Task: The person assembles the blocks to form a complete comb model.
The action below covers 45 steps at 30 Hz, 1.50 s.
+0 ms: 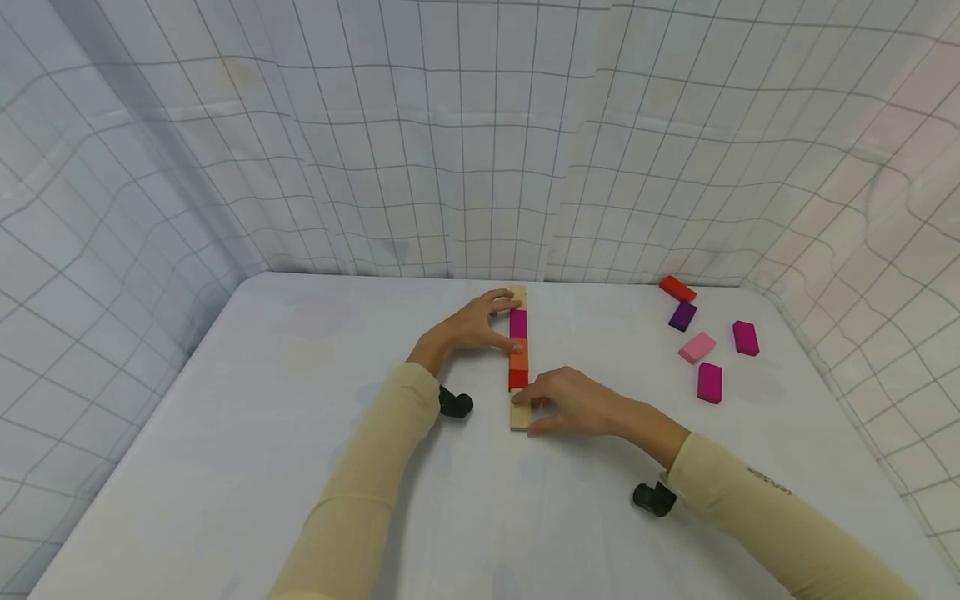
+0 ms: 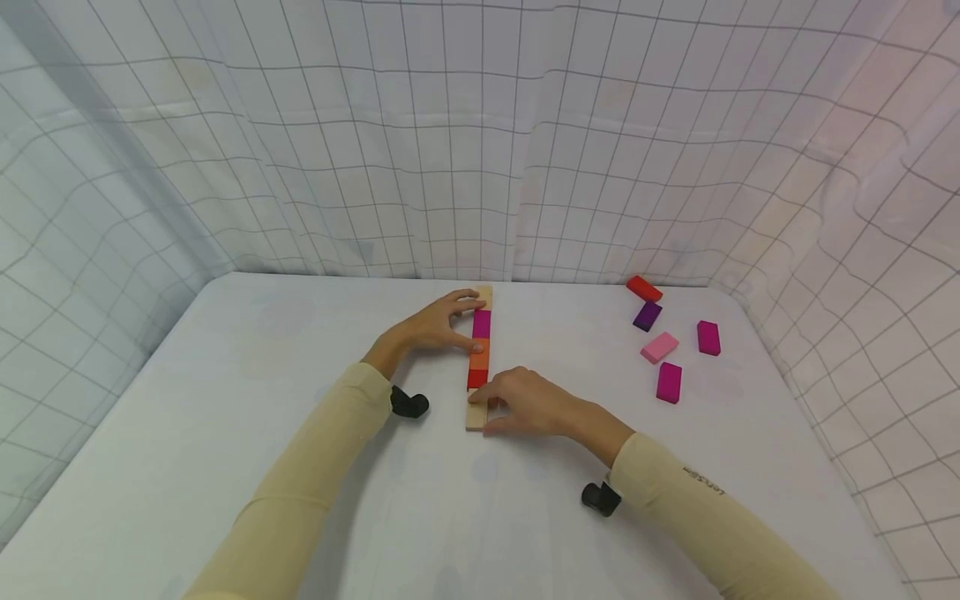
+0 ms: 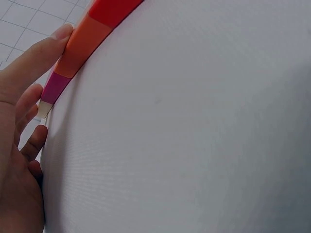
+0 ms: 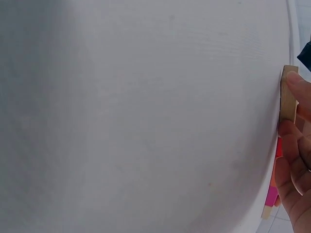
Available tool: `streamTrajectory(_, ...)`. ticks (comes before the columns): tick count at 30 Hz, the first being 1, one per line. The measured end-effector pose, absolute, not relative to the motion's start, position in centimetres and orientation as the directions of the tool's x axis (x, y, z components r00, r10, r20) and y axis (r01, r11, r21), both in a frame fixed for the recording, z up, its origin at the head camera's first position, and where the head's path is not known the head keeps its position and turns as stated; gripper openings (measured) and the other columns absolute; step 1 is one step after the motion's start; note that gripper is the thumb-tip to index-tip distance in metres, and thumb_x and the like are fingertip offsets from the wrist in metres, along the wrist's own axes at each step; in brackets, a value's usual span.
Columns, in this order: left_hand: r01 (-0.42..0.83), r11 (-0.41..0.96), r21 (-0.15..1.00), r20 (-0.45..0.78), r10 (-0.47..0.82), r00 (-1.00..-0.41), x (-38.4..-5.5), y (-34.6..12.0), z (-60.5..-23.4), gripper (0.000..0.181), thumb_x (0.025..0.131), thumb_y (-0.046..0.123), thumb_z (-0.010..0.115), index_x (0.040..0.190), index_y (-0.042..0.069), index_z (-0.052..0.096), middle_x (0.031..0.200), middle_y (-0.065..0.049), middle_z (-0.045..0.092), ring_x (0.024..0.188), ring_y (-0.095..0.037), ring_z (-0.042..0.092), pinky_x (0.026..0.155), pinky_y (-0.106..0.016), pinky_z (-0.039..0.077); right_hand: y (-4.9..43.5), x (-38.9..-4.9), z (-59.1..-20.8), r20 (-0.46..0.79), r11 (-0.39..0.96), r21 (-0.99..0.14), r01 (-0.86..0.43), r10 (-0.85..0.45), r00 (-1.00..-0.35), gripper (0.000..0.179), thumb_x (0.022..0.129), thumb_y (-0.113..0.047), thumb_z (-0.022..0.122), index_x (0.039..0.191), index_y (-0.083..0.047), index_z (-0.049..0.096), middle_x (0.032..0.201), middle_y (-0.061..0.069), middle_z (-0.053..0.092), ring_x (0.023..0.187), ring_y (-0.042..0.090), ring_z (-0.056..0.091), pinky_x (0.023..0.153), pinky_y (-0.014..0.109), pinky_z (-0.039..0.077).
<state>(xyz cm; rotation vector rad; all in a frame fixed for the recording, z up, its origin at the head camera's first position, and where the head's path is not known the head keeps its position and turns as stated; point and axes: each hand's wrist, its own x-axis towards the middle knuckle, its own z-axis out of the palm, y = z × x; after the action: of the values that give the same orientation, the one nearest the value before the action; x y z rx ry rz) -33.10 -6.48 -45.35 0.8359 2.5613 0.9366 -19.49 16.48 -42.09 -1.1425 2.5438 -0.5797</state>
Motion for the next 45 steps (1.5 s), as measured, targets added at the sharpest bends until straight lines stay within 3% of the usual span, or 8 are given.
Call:
streamTrajectory(13, 0.411, 0.613, 0.675, -0.068, 0.606, -0.793, -32.88, -6.42, -45.22, 0.093, 0.081, 0.046, 0.086, 0.159, 0.018, 0.044, 0.167, -0.001, 0.026, 0.153, -0.027, 0.021, 0.122, -0.052, 0.022, 16.57, -19.41, -42.71, -0.088, 0.6, -0.45, -0.662, -0.767, -0.635, 0.046, 0.09, -0.028, 0.084, 0.132, -0.011, 0.073, 0.108, -0.008, 0.072, 0.09, 0.005, 0.06, 0.088, 0.031, 0.053)
streamTrajectory(22, 0.421, 0.625, 0.657, -0.065, 0.604, -0.795, -32.73, -6.36, -45.03, 0.093, 0.081, 0.048, 0.086, 0.159, 0.018, 0.044, 0.167, -0.001, 0.027, 0.153, -0.028, 0.022, 0.122, -0.052, 0.022, 16.42, -19.38, -42.44, -0.1, 0.601, -0.45, -0.661, -0.769, -0.631, 0.047, 0.09, -0.029, 0.084, 0.133, -0.011, 0.073, 0.114, -0.005, 0.074, 0.096, 0.006, 0.062, 0.094, 0.036, 0.052)
streamTrajectory(45, 0.41, 0.63, 0.66, -0.074, 0.597, -0.799, -32.8, -6.38, -45.03, 0.093, 0.081, 0.047, 0.085, 0.159, 0.018, 0.044, 0.168, -0.001, 0.026, 0.153, -0.029, 0.021, 0.122, -0.053, 0.021, 15.98, -19.52, -41.89, -0.138, 0.639, -0.442, -0.629, -0.742, -0.657, 0.049, 0.089, -0.03, 0.085, 0.133, -0.012, 0.073, 0.108, -0.007, 0.073, 0.093, 0.007, 0.061, 0.094, 0.038, 0.051)
